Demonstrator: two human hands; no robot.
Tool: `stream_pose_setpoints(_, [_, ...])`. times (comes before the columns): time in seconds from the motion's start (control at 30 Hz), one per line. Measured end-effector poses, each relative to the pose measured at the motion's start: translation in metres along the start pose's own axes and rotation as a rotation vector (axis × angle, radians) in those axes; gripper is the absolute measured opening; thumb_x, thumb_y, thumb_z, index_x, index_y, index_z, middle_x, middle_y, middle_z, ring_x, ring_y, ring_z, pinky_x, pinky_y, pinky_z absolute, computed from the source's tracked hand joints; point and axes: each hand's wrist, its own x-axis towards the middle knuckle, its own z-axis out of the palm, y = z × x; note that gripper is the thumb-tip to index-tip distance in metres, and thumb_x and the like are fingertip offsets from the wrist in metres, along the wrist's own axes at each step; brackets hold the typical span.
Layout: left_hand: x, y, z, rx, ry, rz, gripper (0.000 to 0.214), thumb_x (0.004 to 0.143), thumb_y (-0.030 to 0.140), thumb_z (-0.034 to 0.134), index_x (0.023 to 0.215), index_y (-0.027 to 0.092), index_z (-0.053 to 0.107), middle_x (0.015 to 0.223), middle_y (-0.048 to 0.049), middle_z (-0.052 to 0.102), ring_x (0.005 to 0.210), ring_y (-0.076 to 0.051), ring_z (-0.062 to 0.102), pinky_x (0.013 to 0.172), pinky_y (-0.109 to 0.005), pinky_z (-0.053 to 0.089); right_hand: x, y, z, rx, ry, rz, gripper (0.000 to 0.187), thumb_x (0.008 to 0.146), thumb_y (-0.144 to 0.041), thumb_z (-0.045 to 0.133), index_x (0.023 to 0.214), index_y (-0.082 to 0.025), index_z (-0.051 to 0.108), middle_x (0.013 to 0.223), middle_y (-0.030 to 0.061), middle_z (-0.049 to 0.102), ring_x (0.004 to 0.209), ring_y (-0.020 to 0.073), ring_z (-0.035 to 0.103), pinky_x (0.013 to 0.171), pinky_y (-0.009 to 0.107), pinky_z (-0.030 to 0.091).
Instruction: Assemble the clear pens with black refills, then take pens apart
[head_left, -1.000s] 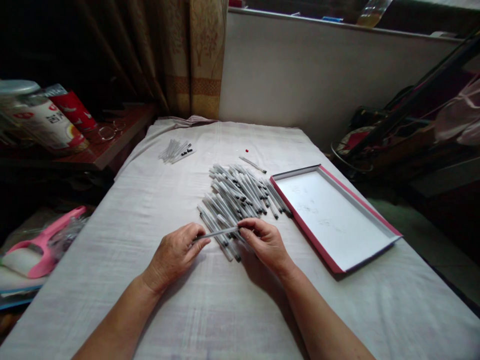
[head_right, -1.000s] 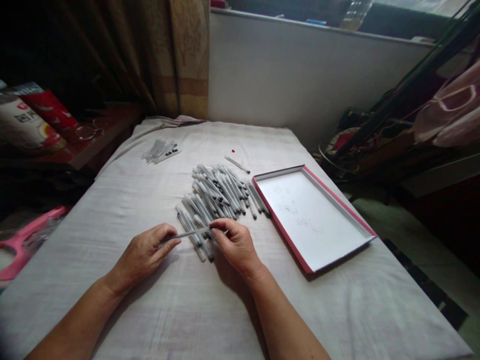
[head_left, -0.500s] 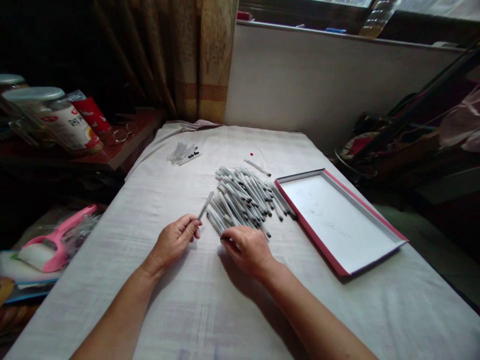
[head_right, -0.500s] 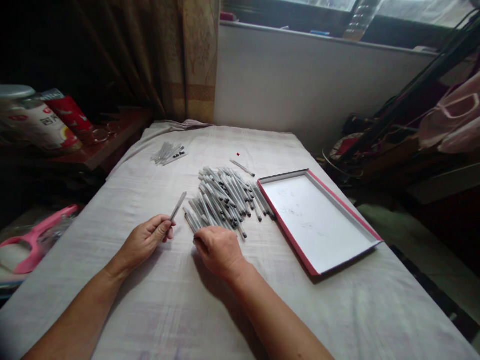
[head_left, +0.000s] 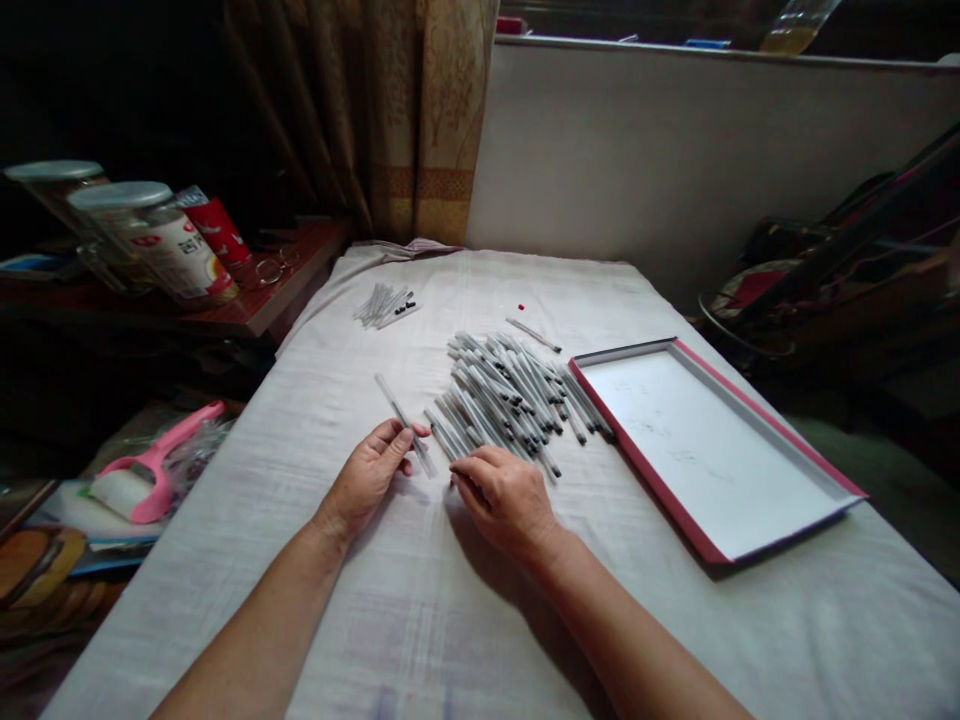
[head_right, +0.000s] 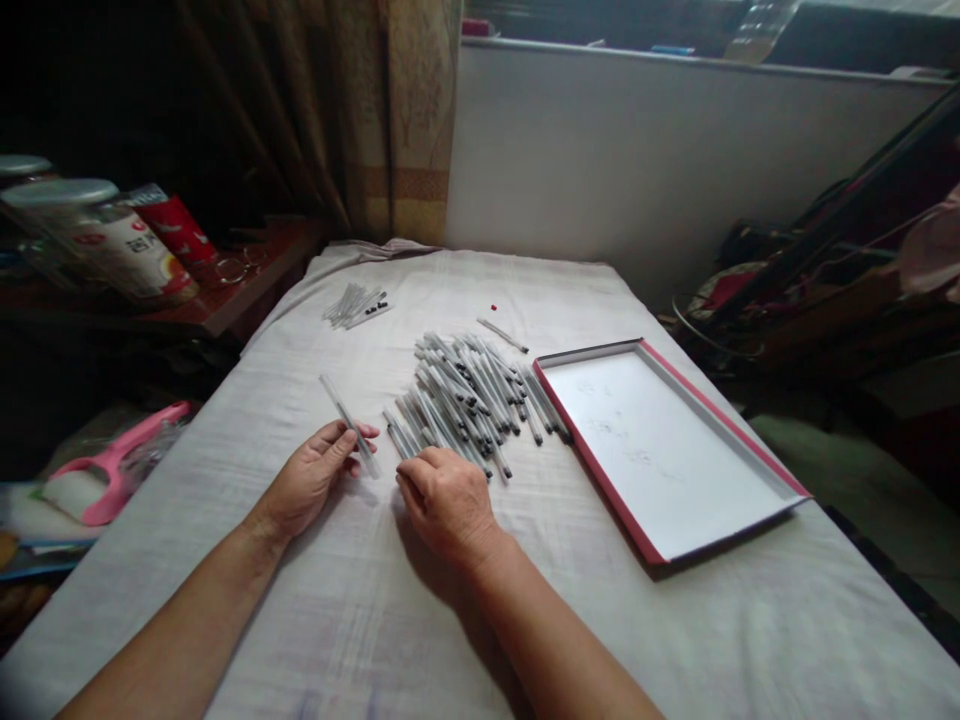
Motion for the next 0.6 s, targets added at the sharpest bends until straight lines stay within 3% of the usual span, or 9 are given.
stream_pose_setpoints(0.2, [-0.004,-0.001,0.008,-0.155,-0.035,-0.026,0.034,0.07,0.045,0.078,0.088,0.017,0.071,0.068,0.0009,0.061,0.061,-0.01,0.053,0.052,-0.019,0.041,-0.002,-0.006,0.001,0.287,0.127,0.065,0.027,0.094,-0.03,0.048,0.1,-0.018,0.072,0.093,0.0086,0.075,0.086,0.0196,0.068,0.079,0.028,0.047])
stream_pose_setpoints(0.43, [-0.011,-0.004,0.014,-0.171,-0.064,0.007,0.034,0.074,0.047,0.076,0.091,0.017,0.071,0.083,-0.0023,0.069,0.07,-0.012,0.058,0.069,-0.024,0.048,0.003,-0.015,0.001,0.683,-0.082,0.279,0.024,0.091,-0.032,0.051,0.084,-0.018,0.069,0.066,-0.0004,0.069,0.059,0.0116,0.061,0.058,0.02,0.044])
stream_pose_setpoints(0.5, [-0.011,-0.005,0.019,-0.257,-0.036,0.001,0.038,0.073,0.052,0.074,0.088,0.017,0.07,0.085,-0.0036,0.07,0.078,-0.015,0.063,0.075,-0.027,0.05,0.004,-0.017,0.001,0.677,-0.116,0.299,0.027,0.092,-0.031,0.049,0.077,-0.018,0.066,0.063,-0.0008,0.067,0.058,0.0113,0.06,0.057,0.02,0.042])
stream_pose_setpoints(0.6, [-0.011,-0.005,0.027,-0.373,0.077,-0.013,0.036,0.075,0.051,0.072,0.083,0.016,0.065,0.079,-0.0028,0.069,0.076,-0.016,0.066,0.075,-0.028,0.052,0.005,-0.023,0.0,0.486,-0.163,0.267,0.031,0.094,-0.029,0.045,0.071,-0.018,0.062,0.064,0.0012,0.068,0.06,0.0128,0.062,0.06,0.021,0.041])
